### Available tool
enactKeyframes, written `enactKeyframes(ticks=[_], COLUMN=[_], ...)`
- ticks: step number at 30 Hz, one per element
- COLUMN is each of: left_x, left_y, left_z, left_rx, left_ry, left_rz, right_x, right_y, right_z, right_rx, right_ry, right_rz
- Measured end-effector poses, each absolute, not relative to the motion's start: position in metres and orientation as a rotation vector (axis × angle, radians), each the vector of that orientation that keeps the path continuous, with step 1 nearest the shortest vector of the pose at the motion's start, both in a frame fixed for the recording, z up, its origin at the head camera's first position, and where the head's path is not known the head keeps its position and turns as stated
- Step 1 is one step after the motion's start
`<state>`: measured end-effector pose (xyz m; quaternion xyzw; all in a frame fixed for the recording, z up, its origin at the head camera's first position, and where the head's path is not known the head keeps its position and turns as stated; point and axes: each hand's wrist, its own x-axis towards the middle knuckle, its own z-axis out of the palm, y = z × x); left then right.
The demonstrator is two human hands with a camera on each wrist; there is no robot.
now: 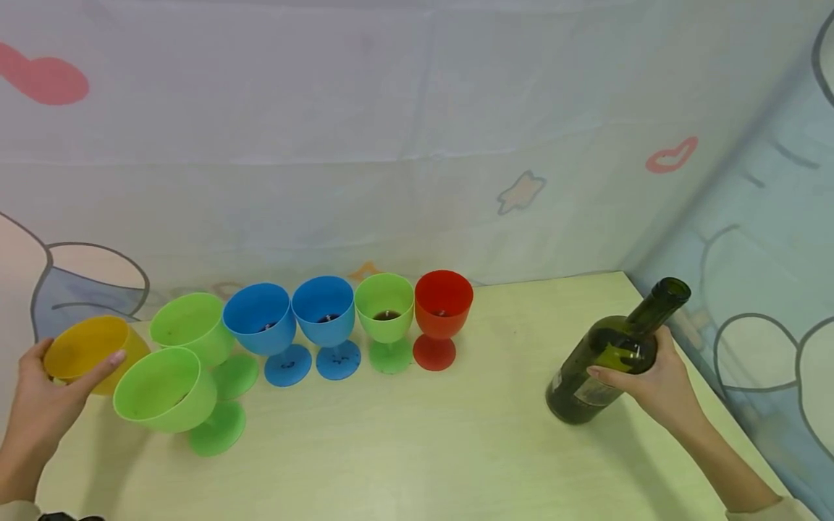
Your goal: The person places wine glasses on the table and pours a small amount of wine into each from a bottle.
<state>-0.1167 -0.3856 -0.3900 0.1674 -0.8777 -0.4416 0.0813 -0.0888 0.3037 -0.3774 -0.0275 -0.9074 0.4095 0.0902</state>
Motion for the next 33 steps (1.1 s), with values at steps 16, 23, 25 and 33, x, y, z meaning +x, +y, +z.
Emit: enactKeyframes(ticks=[16,23,25,33], left_x=[-0.114,-0.098,-0.093,-0.071], left_y=[-0.415,-0.416,-0.413,-0.410], left_z=[-0.421,-0.432,-0.430,-0.438], left_rx=[0.899,1.065,1.068,0.941], left_ry=[-2.457,-2.349,-2.331,-2.277], left_rz=[-1.187,-1.149,-1.178,-1.047], right_x=[-0.089,-0.089,-0.089,-0.089], right_y=[0.303,0.305,0.305,0.305], right_z=[-0.378,-0.379,-0.379,-0.379], right_rx=[-0.098,-0.092,-0.093,-0.090], right_ry=[-2.703,-2.700,-2.701,-2.699], right_rz=[1.203,1.219,1.219,1.199])
